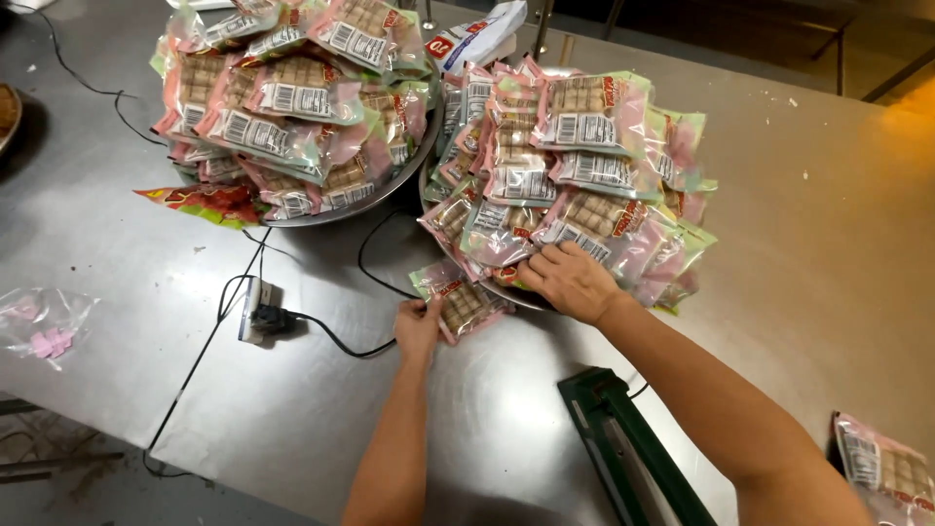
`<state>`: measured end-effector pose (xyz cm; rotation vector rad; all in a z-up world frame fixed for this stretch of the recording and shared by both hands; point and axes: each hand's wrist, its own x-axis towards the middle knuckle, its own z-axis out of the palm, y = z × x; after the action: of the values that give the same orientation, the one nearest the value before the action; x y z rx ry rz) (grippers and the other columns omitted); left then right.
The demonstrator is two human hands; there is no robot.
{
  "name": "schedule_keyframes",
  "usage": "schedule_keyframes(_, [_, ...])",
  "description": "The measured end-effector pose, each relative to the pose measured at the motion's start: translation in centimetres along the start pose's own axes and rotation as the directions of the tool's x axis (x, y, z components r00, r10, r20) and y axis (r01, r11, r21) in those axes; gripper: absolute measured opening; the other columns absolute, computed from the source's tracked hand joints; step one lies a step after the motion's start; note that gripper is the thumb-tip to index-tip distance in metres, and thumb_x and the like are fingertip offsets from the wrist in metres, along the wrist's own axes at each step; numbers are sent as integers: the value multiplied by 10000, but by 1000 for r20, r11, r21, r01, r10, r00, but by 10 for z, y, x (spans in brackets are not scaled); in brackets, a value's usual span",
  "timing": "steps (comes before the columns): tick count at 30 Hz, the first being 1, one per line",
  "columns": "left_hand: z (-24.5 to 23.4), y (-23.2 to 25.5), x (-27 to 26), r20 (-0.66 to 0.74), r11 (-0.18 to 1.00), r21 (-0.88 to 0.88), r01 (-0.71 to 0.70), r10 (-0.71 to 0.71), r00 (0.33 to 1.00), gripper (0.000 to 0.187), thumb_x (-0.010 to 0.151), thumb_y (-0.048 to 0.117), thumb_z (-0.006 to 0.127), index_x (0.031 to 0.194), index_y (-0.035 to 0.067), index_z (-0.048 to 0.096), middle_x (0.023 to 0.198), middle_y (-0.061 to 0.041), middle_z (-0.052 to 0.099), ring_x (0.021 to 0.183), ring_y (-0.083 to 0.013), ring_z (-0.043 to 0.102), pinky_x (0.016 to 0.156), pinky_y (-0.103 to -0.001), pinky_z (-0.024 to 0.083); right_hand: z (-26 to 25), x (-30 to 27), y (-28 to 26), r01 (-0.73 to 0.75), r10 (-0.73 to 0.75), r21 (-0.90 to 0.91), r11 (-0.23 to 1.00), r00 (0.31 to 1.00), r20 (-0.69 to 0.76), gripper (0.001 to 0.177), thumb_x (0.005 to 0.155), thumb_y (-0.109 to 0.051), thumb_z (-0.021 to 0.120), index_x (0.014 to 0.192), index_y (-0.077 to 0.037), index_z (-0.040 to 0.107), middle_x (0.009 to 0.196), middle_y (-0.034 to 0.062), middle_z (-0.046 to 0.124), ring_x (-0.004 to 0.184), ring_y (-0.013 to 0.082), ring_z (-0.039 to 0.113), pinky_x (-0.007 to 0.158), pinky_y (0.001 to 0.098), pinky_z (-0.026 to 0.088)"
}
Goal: Sealing small food pouches with a heat sealer, sorting them into large containers, and trimming edges with scissors
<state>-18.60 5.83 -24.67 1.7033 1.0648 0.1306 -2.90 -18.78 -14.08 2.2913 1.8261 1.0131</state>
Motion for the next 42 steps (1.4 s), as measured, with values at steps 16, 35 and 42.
schedule_keyframes(16, [-96, 116, -122, 101, 455, -150, -878, 890, 444, 137, 972, 195, 690, 838, 164, 688, 638, -46, 634, 613, -278, 677, 618, -292, 557, -100, 42, -35, -506, 300, 850, 147, 842, 449, 315, 736, -222, 942, 974, -100, 774, 874, 85, 761, 872, 308, 736, 828, 411, 540])
schedule_keyframes(35, [79, 192, -73, 422, 5, 431, -902, 883, 206, 783, 916, 593, 679, 1606, 316, 433, 1739, -115, 244, 1604, -451, 97, 1167, -797, 14, -131, -92, 97, -859, 746, 489, 153, 425, 513, 348, 788, -152, 885, 1111, -118, 759, 827, 85, 766, 796, 246, 743, 756, 385, 580])
schedule_keyframes(42, [69, 190, -75, 478, -32, 397, -917, 860, 177, 735, 1089, 666, 452, 1714, 301, 326, 1763, -68, 94, 1600, -452, 20, 1204, -776, -19, -382, -230, 46, -837, 838, 495, -234, 85, 540, 208, 998, -32, 687, 1198, 26, 689, 1099, 151, 746, 956, 210, 726, 842, 304, 615])
